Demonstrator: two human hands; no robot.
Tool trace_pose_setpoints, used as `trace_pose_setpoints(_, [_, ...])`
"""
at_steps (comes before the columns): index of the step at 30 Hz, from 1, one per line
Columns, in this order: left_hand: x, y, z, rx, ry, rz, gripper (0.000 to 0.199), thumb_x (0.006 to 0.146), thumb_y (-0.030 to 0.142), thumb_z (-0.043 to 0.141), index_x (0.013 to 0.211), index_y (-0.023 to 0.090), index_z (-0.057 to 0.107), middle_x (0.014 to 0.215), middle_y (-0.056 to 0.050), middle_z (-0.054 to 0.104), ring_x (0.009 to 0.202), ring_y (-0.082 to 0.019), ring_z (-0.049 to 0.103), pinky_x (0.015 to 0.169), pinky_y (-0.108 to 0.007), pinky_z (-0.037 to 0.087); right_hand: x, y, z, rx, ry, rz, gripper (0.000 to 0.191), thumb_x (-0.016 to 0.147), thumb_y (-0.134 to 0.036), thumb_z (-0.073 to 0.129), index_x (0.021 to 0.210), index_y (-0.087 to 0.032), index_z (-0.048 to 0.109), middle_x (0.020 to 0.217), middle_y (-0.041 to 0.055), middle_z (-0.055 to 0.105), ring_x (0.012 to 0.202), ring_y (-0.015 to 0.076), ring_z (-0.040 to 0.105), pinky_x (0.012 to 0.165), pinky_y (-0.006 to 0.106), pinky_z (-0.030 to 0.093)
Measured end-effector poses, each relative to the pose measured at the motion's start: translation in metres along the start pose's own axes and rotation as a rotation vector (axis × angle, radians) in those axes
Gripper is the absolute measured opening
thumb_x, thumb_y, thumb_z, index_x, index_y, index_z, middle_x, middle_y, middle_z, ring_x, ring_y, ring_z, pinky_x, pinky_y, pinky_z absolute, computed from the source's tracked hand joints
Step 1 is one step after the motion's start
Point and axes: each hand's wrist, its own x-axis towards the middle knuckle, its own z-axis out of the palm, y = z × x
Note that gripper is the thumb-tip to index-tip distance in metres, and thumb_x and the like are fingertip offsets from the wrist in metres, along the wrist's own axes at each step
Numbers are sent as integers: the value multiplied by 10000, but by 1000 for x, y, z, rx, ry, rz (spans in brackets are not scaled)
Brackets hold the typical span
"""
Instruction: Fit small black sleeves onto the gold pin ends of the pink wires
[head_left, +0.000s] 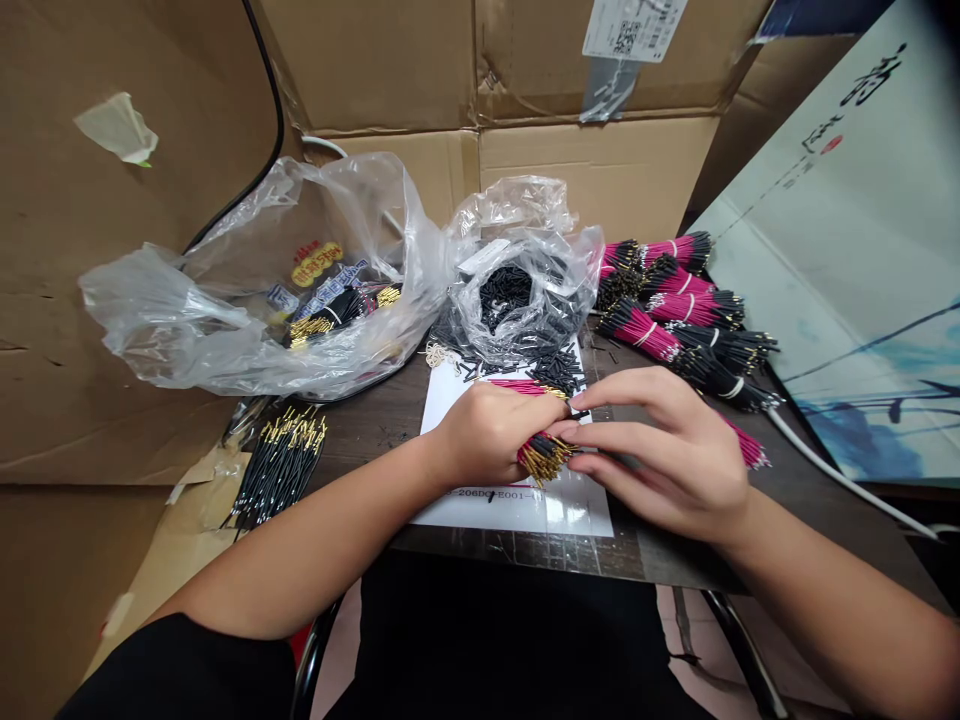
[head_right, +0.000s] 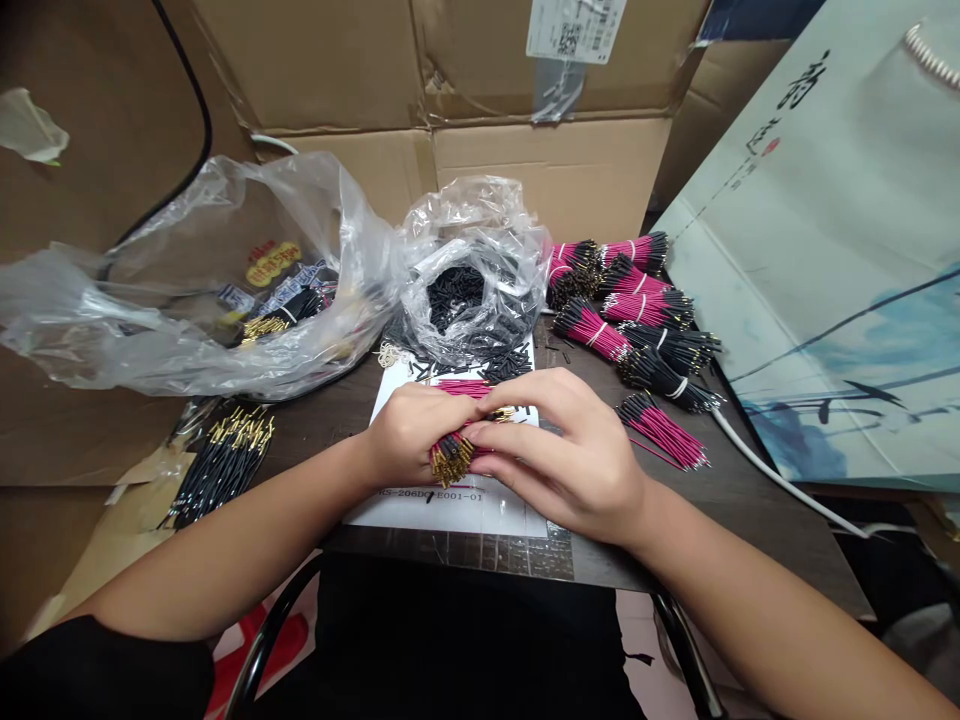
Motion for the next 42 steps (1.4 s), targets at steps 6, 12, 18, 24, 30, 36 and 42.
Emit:
trace_pose_setpoints(6, [-2, -2, 2, 35, -21, 13, 261, 888, 420, 539, 868, 161, 563, 733, -40, 674, 681, -153, 660, 643, -253, 496, -2, 0, 4, -46, -25, -11, 294, 765, -191, 703, 1051, -245, 665, 1071, 69, 658, 983, 227, 624, 830, 401, 531])
trace_pose_setpoints(12, [-1, -2, 3, 58, -1, 33, 220, 893, 373, 520, 912, 158, 566, 716, -24, 669, 635, -133, 635, 591, -242, 456, -3, 0, 4, -60, -69, -22, 287, 756, -159, 691, 1037, -205, 654, 1115, 95, 630, 1010, 233, 603, 858, 414, 520])
trace_pose_setpoints(18, [0, -1, 3, 5, -47, 2, 146, 862, 305, 534, 857, 164, 574, 692, -13, 654, 613, -129, 616, 578, -240, 430, -1, -1, 5, -22, -80, -3, 261, 779, -168, 647, 1036, -218, 643, 1209, 98, 590, 1087, 257, 569, 910, 462, 501])
trace_pose_setpoints(24, [2, 0, 2, -121, -62, -42, 177, 875, 327, 525, 770, 186, 544, 653, -1, 617, 602, -123, 593, 565, -231, 414, 1, -5, 8, 97, -76, 94, 190, 824, -184, 604, 1004, -239, 634, 1232, 90, 569, 1115, 254, 554, 929, 471, 491])
trace_pose_setpoints(30, [6, 6, 0, -273, -4, -127, 150, 902, 267, 529, 815, 162, 589, 677, -10, 630, 606, -100, 572, 596, -210, 435, 2, 2, 2, 62, 45, 191, 266, 810, -242, 649, 1076, -237, 636, 1186, 100, 596, 1108, 265, 558, 943, 472, 471])
trace_pose_setpoints(36, [9, 9, -5, -295, 46, -211, 152, 889, 256, 552, 795, 150, 607, 684, -10, 635, 594, -81, 552, 586, -192, 429, -2, 12, 5, 72, 37, 182, 165, 809, -175, 652, 963, -234, 661, 905, 34, 685, 867, 193, 636, 849, 403, 509])
trace_pose_setpoints(42, [9, 8, -6, -333, -3, -206, 171, 891, 252, 545, 782, 148, 626, 676, -5, 638, 597, -78, 553, 603, -187, 434, -2, 11, 7, 131, 71, 186, 238, 791, -150, 679, 1011, -238, 666, 889, 24, 702, 845, 187, 648, 860, 393, 512])
